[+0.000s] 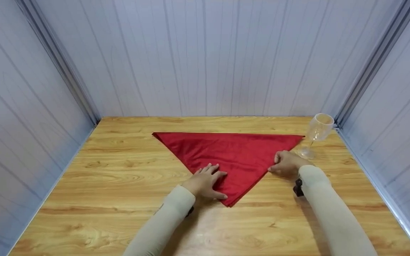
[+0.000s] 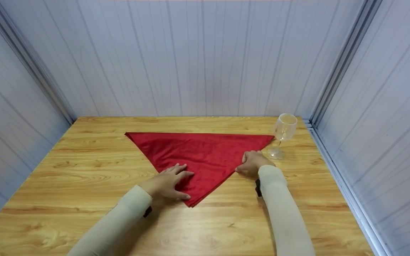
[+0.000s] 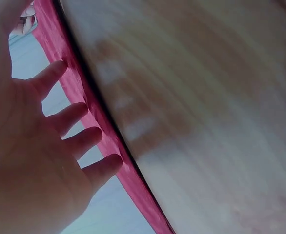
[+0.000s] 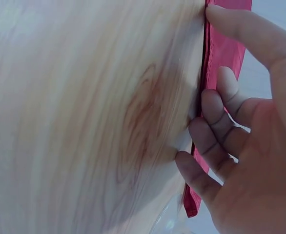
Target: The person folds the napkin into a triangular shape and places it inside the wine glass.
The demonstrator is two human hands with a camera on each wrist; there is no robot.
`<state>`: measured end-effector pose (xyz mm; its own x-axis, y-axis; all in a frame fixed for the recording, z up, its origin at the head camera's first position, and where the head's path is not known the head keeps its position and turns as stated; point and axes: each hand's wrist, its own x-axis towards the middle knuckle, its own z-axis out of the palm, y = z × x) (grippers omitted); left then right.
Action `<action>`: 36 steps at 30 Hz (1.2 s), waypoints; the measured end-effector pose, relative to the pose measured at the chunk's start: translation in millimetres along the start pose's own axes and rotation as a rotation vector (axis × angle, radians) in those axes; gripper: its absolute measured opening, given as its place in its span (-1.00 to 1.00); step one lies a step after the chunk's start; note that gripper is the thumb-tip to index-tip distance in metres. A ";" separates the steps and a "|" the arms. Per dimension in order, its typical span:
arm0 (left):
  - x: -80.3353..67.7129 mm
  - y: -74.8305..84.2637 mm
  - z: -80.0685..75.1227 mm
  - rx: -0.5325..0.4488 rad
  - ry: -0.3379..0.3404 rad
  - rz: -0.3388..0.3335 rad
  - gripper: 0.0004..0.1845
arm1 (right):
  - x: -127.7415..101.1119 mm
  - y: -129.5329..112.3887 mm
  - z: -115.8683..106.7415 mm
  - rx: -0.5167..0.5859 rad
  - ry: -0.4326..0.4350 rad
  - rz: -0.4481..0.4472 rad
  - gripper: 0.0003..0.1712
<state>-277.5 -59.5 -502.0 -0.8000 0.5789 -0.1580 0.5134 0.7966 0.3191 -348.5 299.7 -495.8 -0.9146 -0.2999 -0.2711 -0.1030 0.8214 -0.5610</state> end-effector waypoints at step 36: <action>16.4 48.0 3.3 0.221 0.096 0.203 -0.86 | -1.1 2.5 1.6 -0.045 -0.003 0.008 -0.56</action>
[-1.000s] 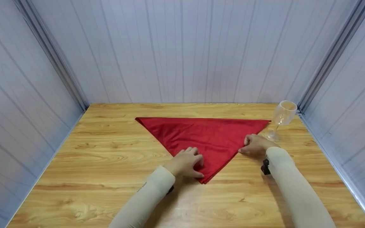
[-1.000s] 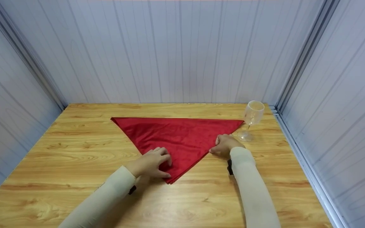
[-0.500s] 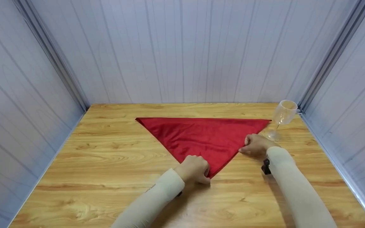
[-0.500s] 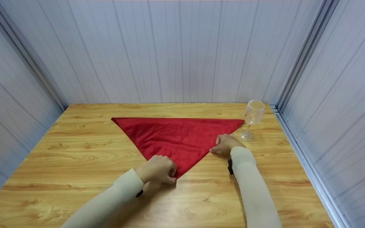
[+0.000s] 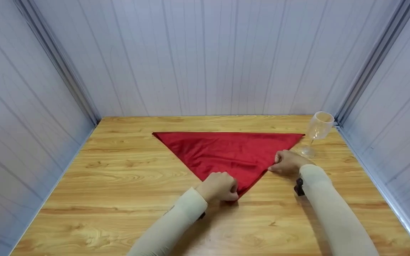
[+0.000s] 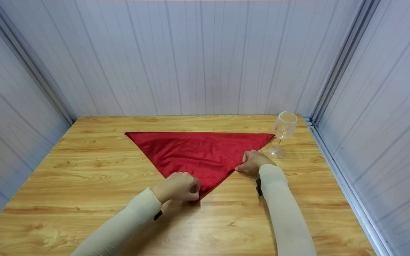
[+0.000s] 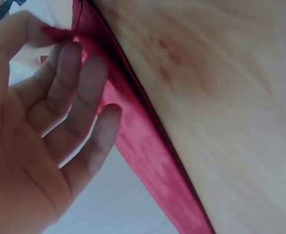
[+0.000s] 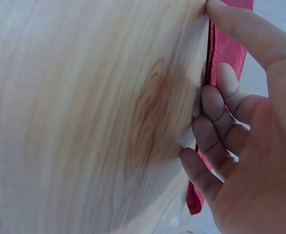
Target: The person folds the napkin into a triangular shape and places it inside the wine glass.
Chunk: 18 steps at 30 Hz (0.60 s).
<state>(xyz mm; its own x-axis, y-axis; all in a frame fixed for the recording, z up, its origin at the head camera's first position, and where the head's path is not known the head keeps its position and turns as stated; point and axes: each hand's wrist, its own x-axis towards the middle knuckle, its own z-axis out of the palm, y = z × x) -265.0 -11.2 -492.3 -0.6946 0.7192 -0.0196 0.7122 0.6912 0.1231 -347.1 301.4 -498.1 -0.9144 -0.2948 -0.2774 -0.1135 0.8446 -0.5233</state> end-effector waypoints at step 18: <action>-0.8 1.9 7.5 -0.099 -0.183 -0.089 -0.87 | 3.4 6.5 -1.7 -0.049 0.121 -0.099 -0.48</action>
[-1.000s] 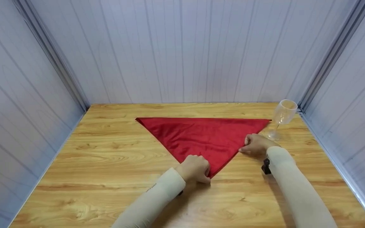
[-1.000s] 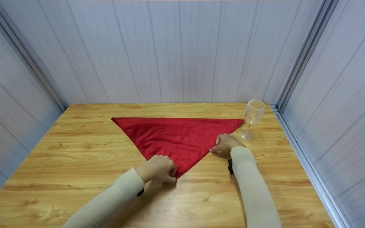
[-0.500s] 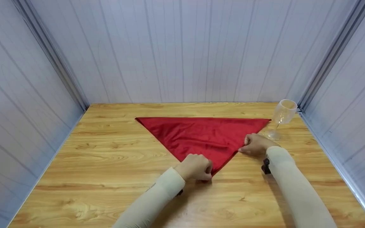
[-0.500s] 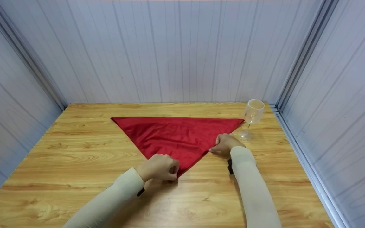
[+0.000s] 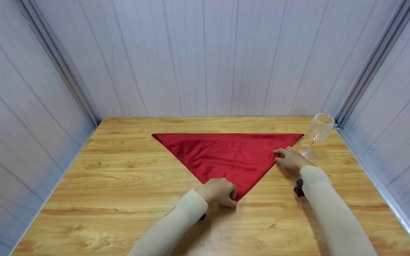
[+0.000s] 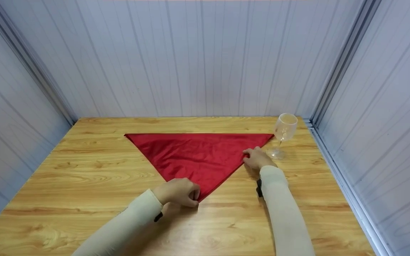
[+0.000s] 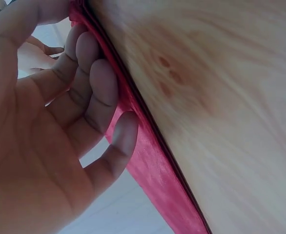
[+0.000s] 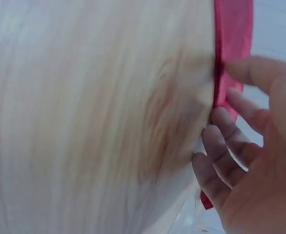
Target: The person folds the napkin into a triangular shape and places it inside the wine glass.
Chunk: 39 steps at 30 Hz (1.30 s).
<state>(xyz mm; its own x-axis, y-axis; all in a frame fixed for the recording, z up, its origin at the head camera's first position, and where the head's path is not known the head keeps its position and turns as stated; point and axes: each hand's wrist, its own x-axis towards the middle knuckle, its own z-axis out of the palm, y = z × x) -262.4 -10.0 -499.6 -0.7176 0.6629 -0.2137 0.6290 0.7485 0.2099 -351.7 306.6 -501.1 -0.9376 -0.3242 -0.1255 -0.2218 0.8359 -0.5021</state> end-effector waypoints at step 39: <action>-32.3 -17.0 -2.8 0.017 0.055 0.246 -0.71 | -16.4 -57.5 44.9 -0.132 0.019 -0.459 -0.83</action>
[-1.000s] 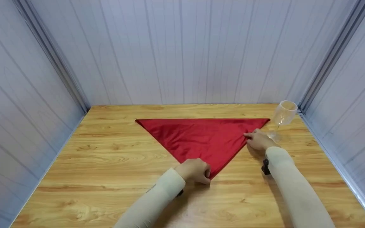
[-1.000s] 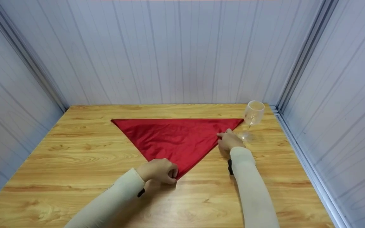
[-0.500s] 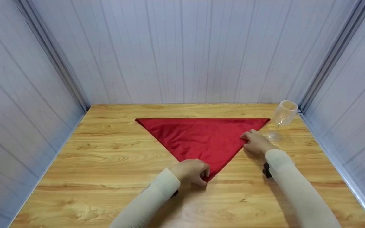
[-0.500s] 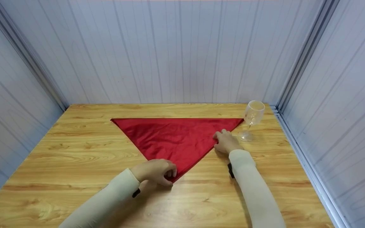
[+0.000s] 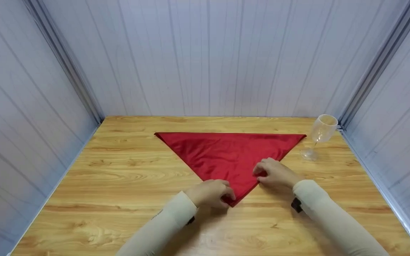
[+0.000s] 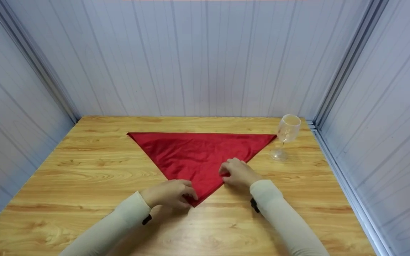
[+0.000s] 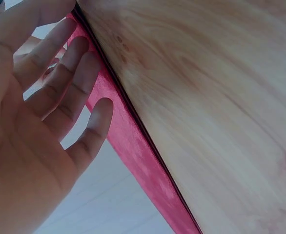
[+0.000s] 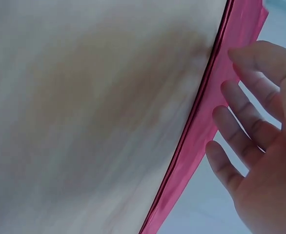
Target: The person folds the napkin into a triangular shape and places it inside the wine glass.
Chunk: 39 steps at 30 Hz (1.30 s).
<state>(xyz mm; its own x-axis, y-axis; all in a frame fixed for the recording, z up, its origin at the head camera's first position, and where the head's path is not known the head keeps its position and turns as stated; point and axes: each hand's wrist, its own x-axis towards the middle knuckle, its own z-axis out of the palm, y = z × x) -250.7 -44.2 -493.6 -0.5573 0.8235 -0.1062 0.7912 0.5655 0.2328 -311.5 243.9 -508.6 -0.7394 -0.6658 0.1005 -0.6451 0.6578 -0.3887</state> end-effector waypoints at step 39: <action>-11.6 -19.0 2.1 0.189 0.183 -0.027 -0.92 | -2.6 -68.0 23.7 -0.263 -0.012 -0.324 -0.86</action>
<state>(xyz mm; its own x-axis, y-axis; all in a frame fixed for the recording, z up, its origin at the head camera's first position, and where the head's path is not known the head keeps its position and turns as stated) -258.7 -64.4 -498.8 -0.6019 0.7954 0.0710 0.7985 0.6002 0.0459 -261.1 192.6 -504.1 -0.4889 -0.8561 0.1673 -0.8723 0.4803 -0.0914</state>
